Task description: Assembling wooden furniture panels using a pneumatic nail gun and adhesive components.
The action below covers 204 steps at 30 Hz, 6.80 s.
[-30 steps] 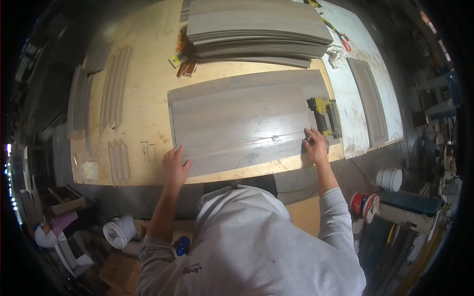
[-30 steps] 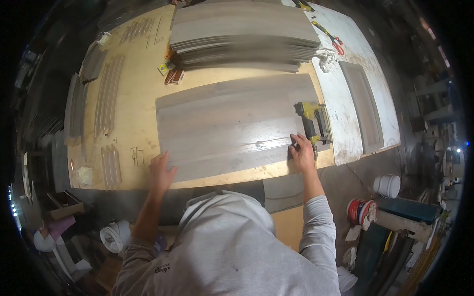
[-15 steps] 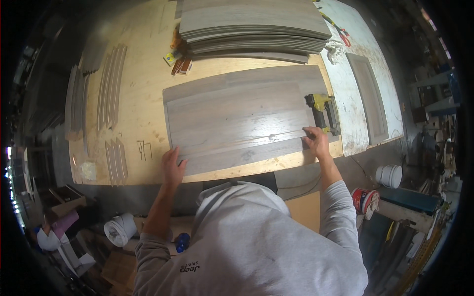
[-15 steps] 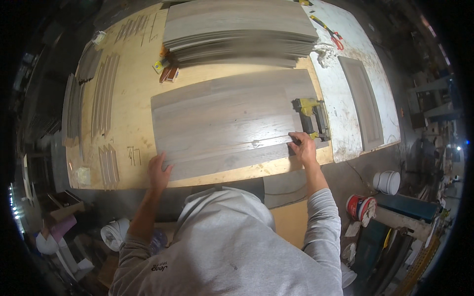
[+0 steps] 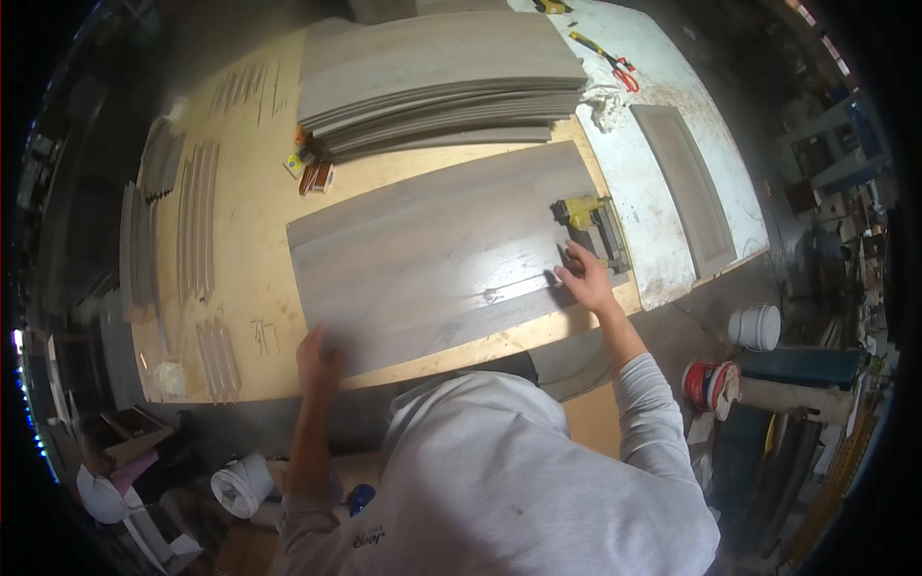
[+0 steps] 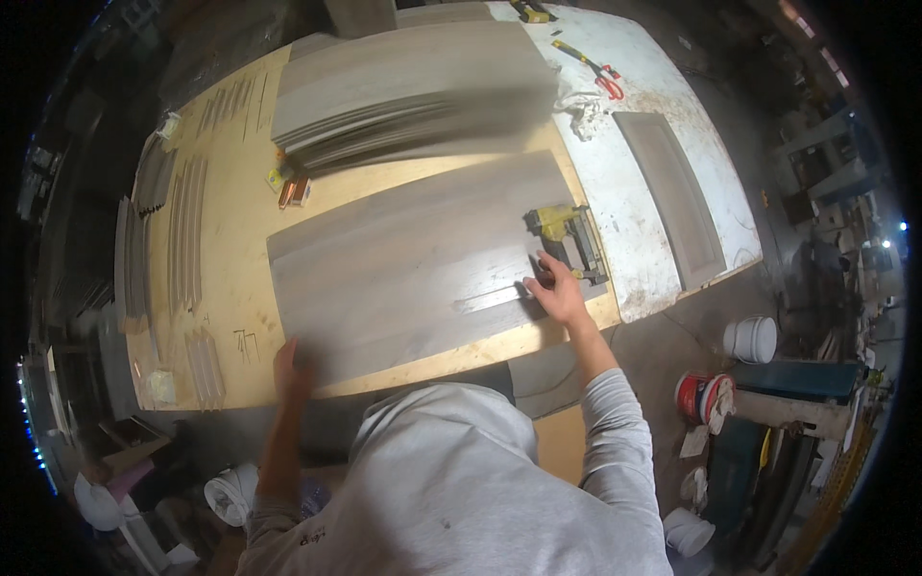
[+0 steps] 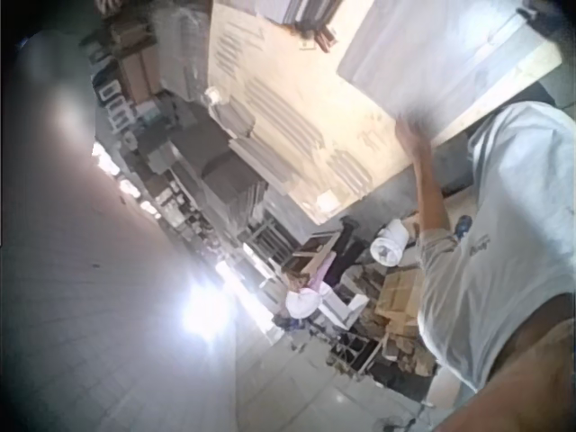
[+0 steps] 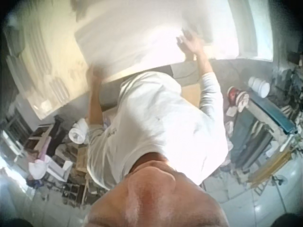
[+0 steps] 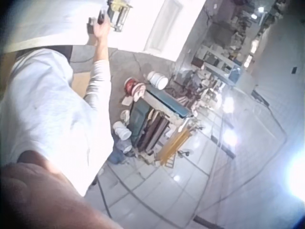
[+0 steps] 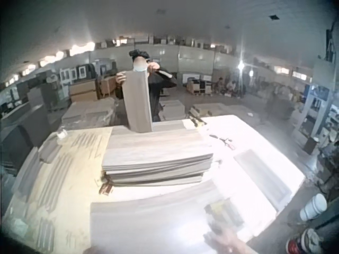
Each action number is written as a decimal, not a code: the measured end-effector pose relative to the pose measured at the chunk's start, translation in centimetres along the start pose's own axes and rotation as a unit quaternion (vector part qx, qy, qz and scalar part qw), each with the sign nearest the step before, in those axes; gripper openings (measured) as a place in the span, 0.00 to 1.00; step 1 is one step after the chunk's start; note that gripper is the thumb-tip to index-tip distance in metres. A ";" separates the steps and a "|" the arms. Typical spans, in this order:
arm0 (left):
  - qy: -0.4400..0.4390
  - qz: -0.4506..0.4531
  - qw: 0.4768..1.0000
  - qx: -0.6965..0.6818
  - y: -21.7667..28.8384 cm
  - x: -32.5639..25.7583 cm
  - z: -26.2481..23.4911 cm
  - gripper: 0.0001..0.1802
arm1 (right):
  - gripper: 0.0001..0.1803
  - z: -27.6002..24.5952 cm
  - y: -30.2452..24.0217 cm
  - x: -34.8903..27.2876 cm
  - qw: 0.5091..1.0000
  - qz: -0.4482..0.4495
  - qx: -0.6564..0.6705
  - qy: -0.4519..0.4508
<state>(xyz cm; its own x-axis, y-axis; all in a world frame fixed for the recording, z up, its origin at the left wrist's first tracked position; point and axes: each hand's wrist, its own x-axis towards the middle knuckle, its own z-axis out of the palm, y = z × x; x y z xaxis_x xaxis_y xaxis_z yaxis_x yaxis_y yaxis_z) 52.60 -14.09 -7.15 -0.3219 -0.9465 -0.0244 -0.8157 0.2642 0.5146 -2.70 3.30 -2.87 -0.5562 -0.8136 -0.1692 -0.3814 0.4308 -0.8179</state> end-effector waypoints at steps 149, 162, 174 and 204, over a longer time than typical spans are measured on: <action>-0.149 0.302 0.926 0.171 21.6 0.6 11.4 0.41 | 0.22 -9.3 6.5 6.1 0.979 -0.064 -0.095 0.167; -0.086 0.403 0.907 0.084 34.6 3.1 20.0 0.29 | 0.47 -9.5 4.6 15.3 0.963 0.105 -0.172 0.177; -0.071 0.413 0.903 0.095 34.6 3.3 19.9 0.28 | 0.48 -16.4 -2.3 -4.0 0.902 0.167 0.399 -0.018; -0.073 0.401 0.909 0.086 34.4 3.1 20.0 0.30 | 0.37 -9.0 -4.9 -6.3 0.950 0.243 0.181 -0.071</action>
<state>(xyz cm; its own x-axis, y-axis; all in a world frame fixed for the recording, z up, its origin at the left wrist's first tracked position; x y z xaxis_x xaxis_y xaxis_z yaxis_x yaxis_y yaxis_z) 13.95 -4.26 -6.67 -0.8968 -0.4047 0.1788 -0.3493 0.8957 0.2753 -3.94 9.86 7.14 -0.4867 -0.6087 -0.6265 0.1880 0.6274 -0.7556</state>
